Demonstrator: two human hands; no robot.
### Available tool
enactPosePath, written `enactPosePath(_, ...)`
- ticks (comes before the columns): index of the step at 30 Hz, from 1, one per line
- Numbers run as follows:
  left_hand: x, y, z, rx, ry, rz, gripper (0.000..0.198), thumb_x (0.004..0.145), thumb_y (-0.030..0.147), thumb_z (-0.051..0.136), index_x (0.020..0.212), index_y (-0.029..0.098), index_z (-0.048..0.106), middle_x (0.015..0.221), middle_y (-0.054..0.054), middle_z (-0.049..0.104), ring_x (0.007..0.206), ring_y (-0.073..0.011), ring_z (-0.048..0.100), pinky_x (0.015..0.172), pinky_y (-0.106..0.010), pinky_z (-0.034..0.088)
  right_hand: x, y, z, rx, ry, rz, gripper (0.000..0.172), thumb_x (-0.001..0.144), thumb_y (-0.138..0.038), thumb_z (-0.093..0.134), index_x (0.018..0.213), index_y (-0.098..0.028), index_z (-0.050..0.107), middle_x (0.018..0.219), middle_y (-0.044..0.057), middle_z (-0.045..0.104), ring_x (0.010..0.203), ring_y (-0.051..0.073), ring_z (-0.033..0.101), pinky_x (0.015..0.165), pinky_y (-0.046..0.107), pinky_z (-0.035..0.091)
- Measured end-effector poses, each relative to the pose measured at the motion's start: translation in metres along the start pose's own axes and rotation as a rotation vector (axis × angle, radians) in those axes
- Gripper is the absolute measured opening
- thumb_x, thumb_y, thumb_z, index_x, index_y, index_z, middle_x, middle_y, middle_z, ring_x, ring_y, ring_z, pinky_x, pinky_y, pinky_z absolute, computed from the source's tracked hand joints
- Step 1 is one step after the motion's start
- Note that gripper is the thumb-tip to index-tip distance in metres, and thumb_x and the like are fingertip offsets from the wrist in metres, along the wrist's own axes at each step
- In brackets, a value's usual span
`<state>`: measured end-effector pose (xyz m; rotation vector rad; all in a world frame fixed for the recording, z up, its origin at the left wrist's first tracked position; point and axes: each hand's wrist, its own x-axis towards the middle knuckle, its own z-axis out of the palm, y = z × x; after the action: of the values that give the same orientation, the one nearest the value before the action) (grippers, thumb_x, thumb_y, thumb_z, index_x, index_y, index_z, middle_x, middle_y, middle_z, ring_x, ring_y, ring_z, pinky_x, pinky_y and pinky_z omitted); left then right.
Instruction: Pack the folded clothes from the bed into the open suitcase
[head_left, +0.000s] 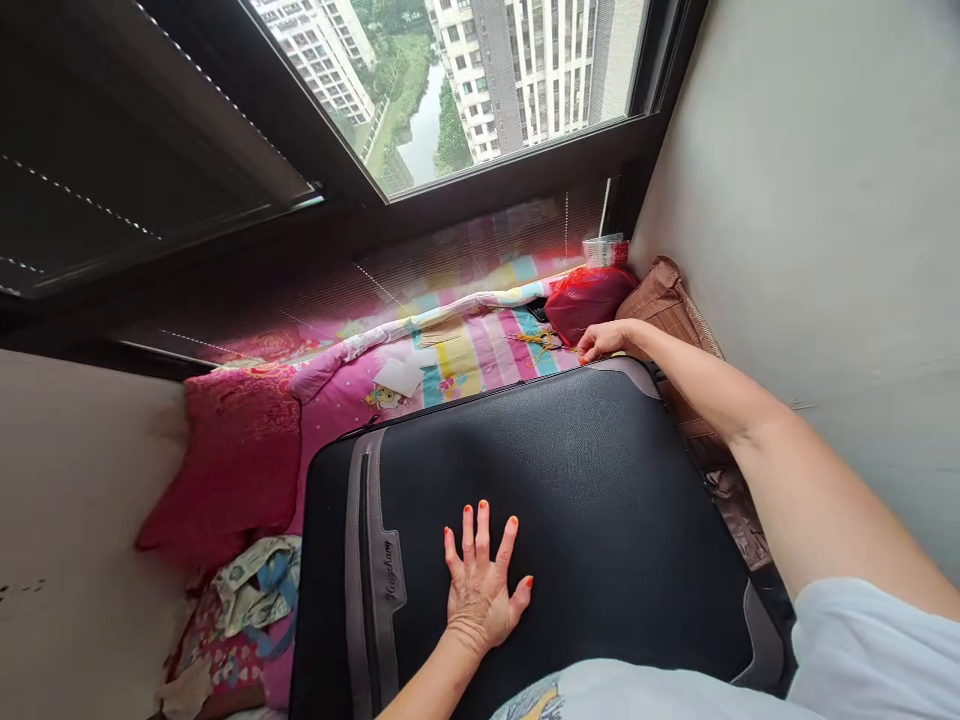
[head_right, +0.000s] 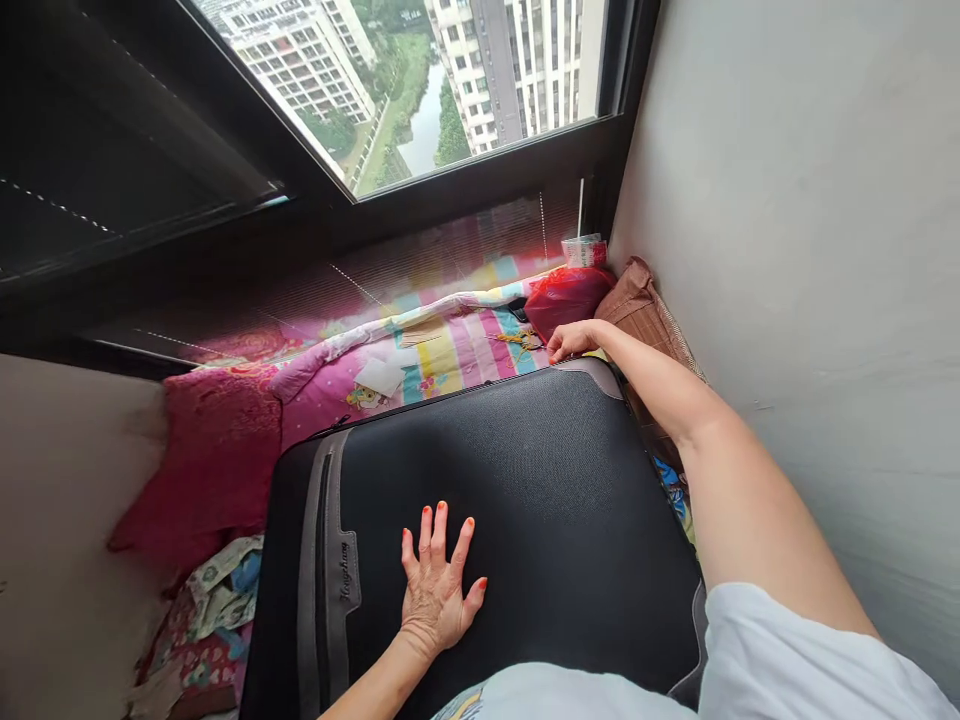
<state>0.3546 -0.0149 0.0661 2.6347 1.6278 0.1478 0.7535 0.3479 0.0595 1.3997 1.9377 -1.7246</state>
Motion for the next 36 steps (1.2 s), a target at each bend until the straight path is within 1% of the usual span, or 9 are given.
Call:
enactPosePath(7, 0.000, -0.001, -0.002, 0.025, -0.017, 0.002, 0.080, 0.084, 0.047, 0.069, 0.158, 0.025, 0.045, 0.174, -0.016, 0.013, 0.159, -0.0445, 0.008, 0.123, -0.070, 0.012, 0.001, -0.023, 0.004, -0.189, 0.087, -0.108, 0.039, 0.073, -0.034, 0.071, 0.105, -0.011, 0.079, 0.074, 0.001, 0.067, 0.066, 0.011, 0.049, 0.063, 0.024, 0.036)
enactPosePath(10, 0.001, -0.001, -0.004, 0.034, -0.020, 0.006, 0.081, 0.085, 0.042, 0.067, 0.160, 0.025, 0.042, 0.174, -0.015, 0.012, 0.160, -0.0445, 0.006, 0.123, -0.070, 0.012, -0.004, -0.030, 0.008, -0.194, 0.089, -0.084, 0.037, 0.073, -0.033, 0.069, 0.101, -0.011, 0.080, 0.073, 0.001, 0.067, 0.065, 0.012, 0.050, 0.062, 0.024, 0.036)
enactPosePath(15, 0.002, -0.001, -0.006, 0.042, -0.006, 0.027, 0.081, 0.086, 0.035, 0.065, 0.161, 0.023, 0.039, 0.174, -0.018, 0.009, 0.159, -0.0451, 0.006, 0.122, -0.071, 0.015, -0.009, -0.032, 0.016, -0.105, 0.139, -0.064, 0.039, 0.078, -0.046, 0.069, 0.096, -0.012, 0.078, 0.074, 0.001, 0.066, 0.065, 0.011, 0.051, 0.062, 0.023, 0.037)
enactPosePath(18, 0.003, -0.001, -0.006, 0.031, 0.009, 0.028, 0.077, 0.087, 0.035, 0.064, 0.159, 0.020, 0.043, 0.174, -0.019, 0.004, 0.159, -0.0464, 0.007, 0.121, -0.072, 0.015, -0.003, -0.036, 0.022, -0.151, 0.204, -0.064, 0.032, 0.079, -0.041, 0.070, 0.091, -0.012, 0.076, 0.079, 0.002, 0.069, 0.073, 0.013, 0.058, 0.066, 0.022, 0.041)
enactPosePath(21, 0.003, -0.001, -0.006, 0.035, 0.007, 0.026, 0.074, 0.086, 0.037, 0.065, 0.156, 0.020, 0.047, 0.175, -0.018, 0.005, 0.159, -0.0461, 0.007, 0.121, -0.071, 0.015, 0.005, -0.047, 0.030, -0.226, 0.296, 0.040, 0.023, 0.076, -0.024, 0.071, 0.096, -0.013, 0.077, 0.091, 0.005, 0.074, 0.083, 0.017, 0.065, 0.068, 0.021, 0.044)
enactPosePath(26, 0.002, -0.001, -0.004, 0.033, -0.007, 0.008, 0.079, 0.084, 0.047, 0.070, 0.155, 0.021, 0.049, 0.174, -0.018, 0.009, 0.159, -0.0457, 0.009, 0.122, -0.071, 0.015, 0.006, -0.059, 0.033, -0.265, 0.435, 0.265, 0.039, 0.072, -0.013, 0.071, 0.110, -0.011, 0.076, 0.108, 0.015, 0.075, 0.100, 0.025, 0.070, 0.076, 0.024, 0.050)
enactPosePath(30, 0.003, -0.001, -0.002, 0.025, 0.013, 0.009, 0.077, 0.084, 0.046, 0.071, 0.153, 0.020, 0.051, 0.174, -0.020, 0.003, 0.159, -0.0463, 0.010, 0.121, -0.072, 0.014, -0.016, -0.039, 0.024, -0.209, 0.550, 0.384, 0.040, 0.070, -0.011, 0.074, 0.109, -0.009, 0.076, 0.109, 0.019, 0.074, 0.105, 0.029, 0.071, 0.084, 0.030, 0.053)
enactPosePath(34, 0.005, 0.001, -0.004, 0.018, 0.036, 0.018, 0.070, 0.086, 0.036, 0.066, 0.152, 0.019, 0.052, 0.175, -0.019, 0.000, 0.159, -0.0457, 0.010, 0.121, -0.072, 0.014, -0.046, -0.002, 0.030, -0.120, 0.647, 0.462, 0.025, 0.074, -0.013, 0.073, 0.099, -0.010, 0.077, 0.095, 0.013, 0.075, 0.091, 0.024, 0.071, 0.079, 0.027, 0.053)
enactPosePath(36, 0.006, 0.002, -0.005, 0.021, 0.049, 0.015, 0.068, 0.087, 0.031, 0.063, 0.153, 0.018, 0.052, 0.175, -0.019, 0.001, 0.159, -0.0452, 0.011, 0.121, -0.072, 0.015, -0.055, 0.014, 0.039, 0.018, 0.754, 0.454, 0.022, 0.074, -0.016, 0.074, 0.095, -0.009, 0.077, 0.087, 0.009, 0.073, 0.084, 0.021, 0.070, 0.074, 0.025, 0.053)
